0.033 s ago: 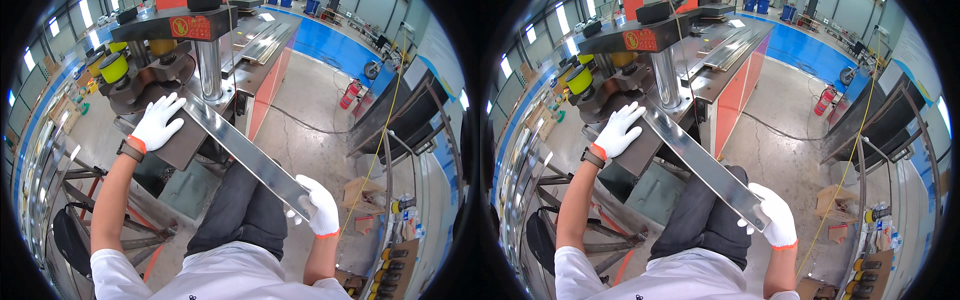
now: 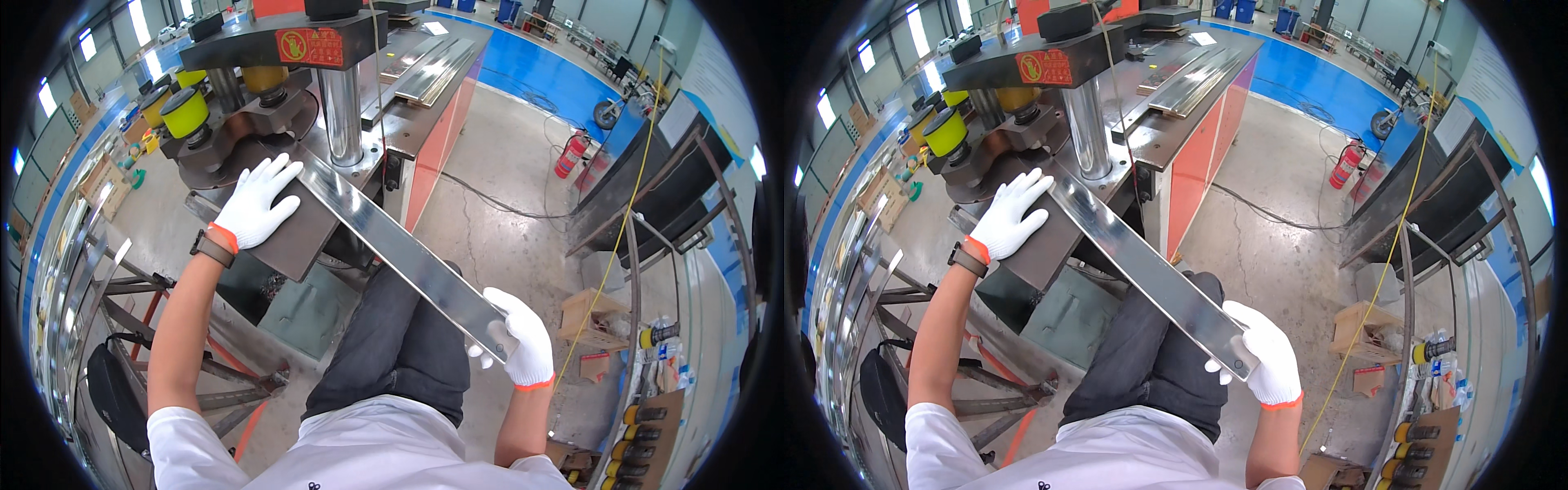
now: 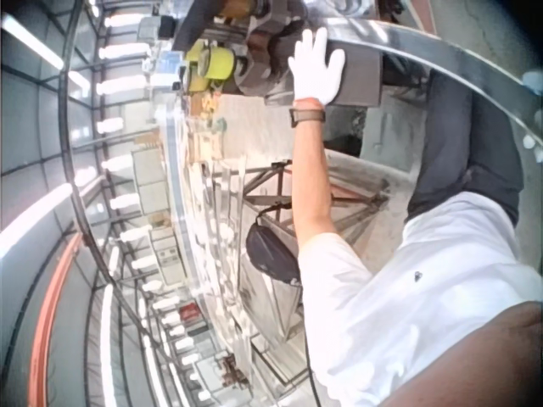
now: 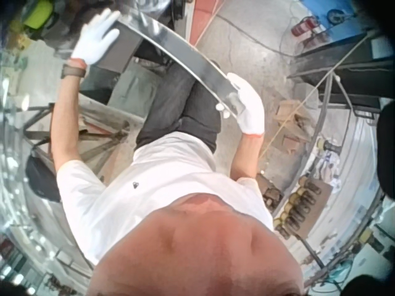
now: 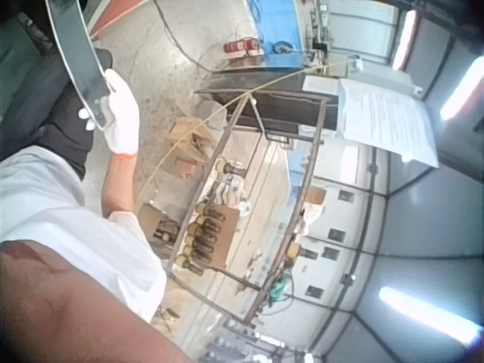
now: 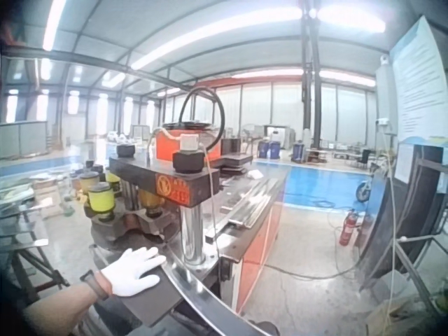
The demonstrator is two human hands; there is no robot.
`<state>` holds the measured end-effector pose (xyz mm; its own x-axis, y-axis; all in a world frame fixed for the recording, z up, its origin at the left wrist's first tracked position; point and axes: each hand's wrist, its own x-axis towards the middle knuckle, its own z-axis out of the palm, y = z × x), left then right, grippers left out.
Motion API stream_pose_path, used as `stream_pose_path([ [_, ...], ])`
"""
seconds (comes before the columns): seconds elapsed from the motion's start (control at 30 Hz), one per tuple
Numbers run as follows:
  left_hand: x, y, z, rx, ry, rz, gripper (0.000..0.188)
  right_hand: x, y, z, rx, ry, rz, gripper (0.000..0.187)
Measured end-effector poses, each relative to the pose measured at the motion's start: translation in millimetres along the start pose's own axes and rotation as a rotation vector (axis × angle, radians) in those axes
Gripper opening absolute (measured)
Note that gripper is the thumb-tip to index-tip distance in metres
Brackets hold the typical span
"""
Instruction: The person positions a metal sheet under a press brake and bends it along a straight edge. They repeatedly reposition the sheet to bend different sections, using gloved hands to hold and align the material during each press cycle.
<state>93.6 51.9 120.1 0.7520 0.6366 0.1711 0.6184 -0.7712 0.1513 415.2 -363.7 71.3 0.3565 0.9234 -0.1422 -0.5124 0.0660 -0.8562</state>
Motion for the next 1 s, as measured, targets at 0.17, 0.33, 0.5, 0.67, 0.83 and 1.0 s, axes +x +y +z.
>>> stream_pose_path([
  [0.17,2.5,-2.8,2.7,-0.017,-0.014,0.007,0.07,-4.3,1.7,0.9,-0.022,0.027,-0.03,0.076],
  [0.33,2.4,-11.2,2.6,0.001,-0.012,0.02,0.072,2.4,32.4,-70.2,0.163,0.097,-0.154,0.079],
  [0.5,16.7,-4.9,-2.1,-0.04,-0.021,0.034,0.075,11.4,186.5,-273.7,-0.005,0.812,0.363,0.042],
  [0.67,26.5,-7.8,-9.0,-0.085,-0.009,0.129,0.078,-1.8,315.6,-246.6,-0.08,0.835,0.681,0.043],
  [0.83,26.6,-6.4,-13.6,-0.105,-0.062,0.106,0.09,40.6,360.1,-203.4,-0.059,0.788,0.77,0.043],
  [1.0,22.3,-11.3,-7.7,-0.128,-0.075,0.055,0.094,56.3,360.2,-180.6,-0.051,0.806,0.809,0.044],
])
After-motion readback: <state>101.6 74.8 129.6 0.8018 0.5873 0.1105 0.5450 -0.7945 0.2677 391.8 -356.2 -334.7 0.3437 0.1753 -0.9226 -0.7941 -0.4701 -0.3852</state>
